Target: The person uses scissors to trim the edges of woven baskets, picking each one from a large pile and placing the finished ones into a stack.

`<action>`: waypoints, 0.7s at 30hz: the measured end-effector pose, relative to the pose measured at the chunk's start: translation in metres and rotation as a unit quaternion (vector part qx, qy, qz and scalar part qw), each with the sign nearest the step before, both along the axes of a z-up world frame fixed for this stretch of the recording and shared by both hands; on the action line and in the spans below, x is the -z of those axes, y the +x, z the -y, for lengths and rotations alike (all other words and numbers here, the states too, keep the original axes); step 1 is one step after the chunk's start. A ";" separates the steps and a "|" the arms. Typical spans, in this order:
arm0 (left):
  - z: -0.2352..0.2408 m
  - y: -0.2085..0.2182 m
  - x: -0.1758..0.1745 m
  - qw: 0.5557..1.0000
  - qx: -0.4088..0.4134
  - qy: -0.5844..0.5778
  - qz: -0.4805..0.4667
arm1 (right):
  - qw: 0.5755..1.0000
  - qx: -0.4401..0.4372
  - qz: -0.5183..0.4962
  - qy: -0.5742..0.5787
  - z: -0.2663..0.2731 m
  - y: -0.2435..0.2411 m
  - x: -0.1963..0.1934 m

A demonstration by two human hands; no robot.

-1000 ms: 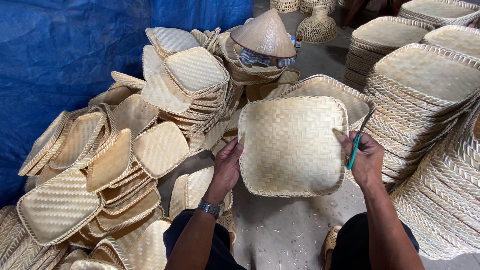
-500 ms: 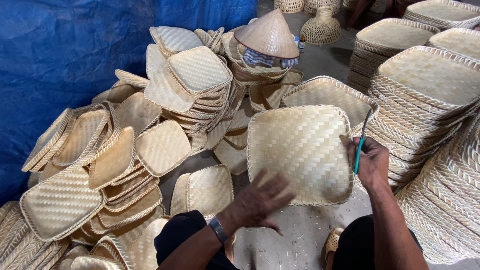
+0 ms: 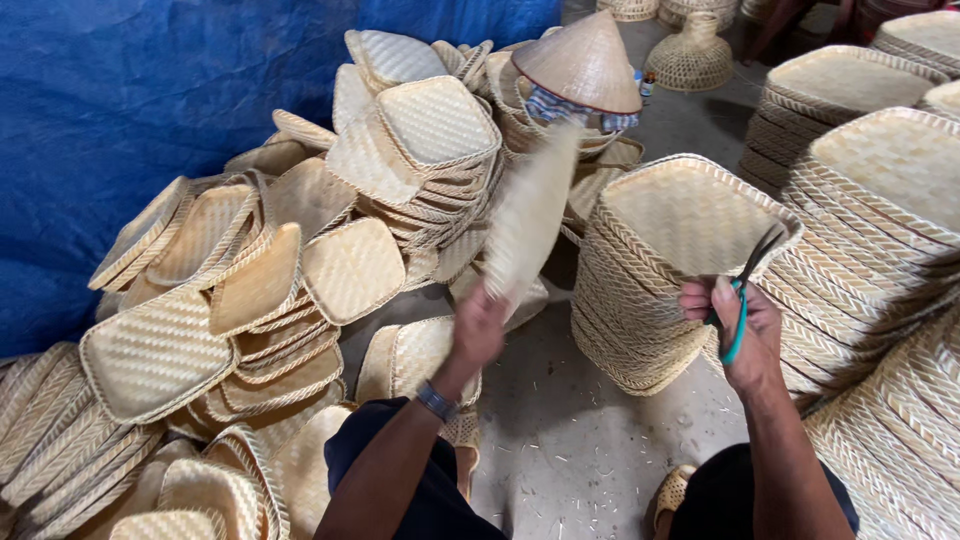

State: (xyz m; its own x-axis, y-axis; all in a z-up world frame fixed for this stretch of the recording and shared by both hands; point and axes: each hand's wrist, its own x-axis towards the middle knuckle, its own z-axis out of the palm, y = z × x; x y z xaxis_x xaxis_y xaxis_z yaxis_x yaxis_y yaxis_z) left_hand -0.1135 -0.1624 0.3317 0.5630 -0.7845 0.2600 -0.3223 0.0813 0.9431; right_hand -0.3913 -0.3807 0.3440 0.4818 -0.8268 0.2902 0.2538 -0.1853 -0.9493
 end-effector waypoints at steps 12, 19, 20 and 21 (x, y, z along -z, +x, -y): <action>-0.040 0.107 -0.035 0.773 0.022 -0.487 -0.407 | 0.874 0.038 -0.326 -0.358 -0.049 0.052 -0.016; -0.051 0.123 -0.020 0.736 -0.028 -0.510 -0.444 | 0.824 0.034 -0.193 -0.532 -0.079 0.131 -0.079; -0.053 0.125 -0.019 0.732 -0.029 -0.514 -0.447 | 0.815 0.035 -0.190 -0.546 -0.081 0.142 -0.088; -0.055 0.127 -0.018 0.727 -0.031 -0.518 -0.450 | 0.796 0.058 -0.205 -0.566 -0.083 0.152 -0.095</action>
State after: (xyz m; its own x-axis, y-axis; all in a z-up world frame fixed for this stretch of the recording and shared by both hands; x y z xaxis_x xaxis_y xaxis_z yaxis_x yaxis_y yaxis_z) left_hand 0.0139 -0.1075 0.3498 0.8969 -0.3955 0.1977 0.3530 0.9098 0.2184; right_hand -0.2392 -0.2981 0.4392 0.6681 -0.1926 0.7187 -0.1161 -0.9811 -0.1550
